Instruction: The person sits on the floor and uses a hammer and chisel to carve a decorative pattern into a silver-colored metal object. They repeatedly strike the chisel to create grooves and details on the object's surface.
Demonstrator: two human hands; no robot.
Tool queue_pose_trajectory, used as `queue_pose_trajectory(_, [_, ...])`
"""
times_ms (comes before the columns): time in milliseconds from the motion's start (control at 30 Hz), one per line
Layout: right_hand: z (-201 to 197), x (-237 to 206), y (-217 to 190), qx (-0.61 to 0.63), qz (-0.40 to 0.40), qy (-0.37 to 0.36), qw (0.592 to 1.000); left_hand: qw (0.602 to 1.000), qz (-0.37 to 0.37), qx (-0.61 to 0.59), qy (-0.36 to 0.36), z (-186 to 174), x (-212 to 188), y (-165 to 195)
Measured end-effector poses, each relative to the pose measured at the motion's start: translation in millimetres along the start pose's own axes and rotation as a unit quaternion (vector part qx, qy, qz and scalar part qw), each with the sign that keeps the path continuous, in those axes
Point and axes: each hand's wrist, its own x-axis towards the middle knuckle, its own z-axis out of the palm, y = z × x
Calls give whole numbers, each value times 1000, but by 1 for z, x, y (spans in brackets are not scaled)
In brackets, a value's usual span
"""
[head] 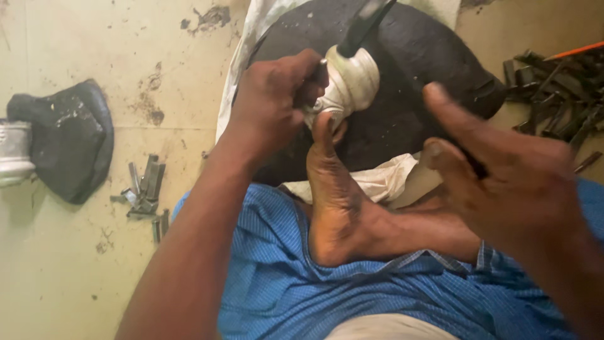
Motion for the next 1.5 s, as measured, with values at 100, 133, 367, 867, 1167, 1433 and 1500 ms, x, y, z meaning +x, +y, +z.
queue_pose_trajectory(100, [1, 8, -8, 27, -50, 4, 998, 1000, 3, 1, 19, -1, -4, 1])
queue_pose_trajectory(133, [1, 10, -11, 12, -70, -14, 997, 1000, -7, 10, 15, -1, -6, 1])
queue_pose_trajectory(367, [-2, 13, -13, -23, -73, -10, 997, 1000, 17, -11, 24, -2, -6, 2])
queue_pose_trajectory(867, [-1, 6, -9, -91, -60, -8, 994, 998, -11, -45, 42, 2, -15, 5])
queue_pose_trajectory(1167, [5, -7, 16, -125, -41, -43, 990, 996, 28, -1, 80, 5, -18, 8])
queue_pose_trajectory(1433, [-11, 8, -27, -68, -120, 3, 990, 995, 25, 7, 101, 8, -23, 10])
queue_pose_trajectory(1500, [-9, 5, -22, -94, -129, -23, 987, 995, 8, 10, 100, 9, -24, 11])
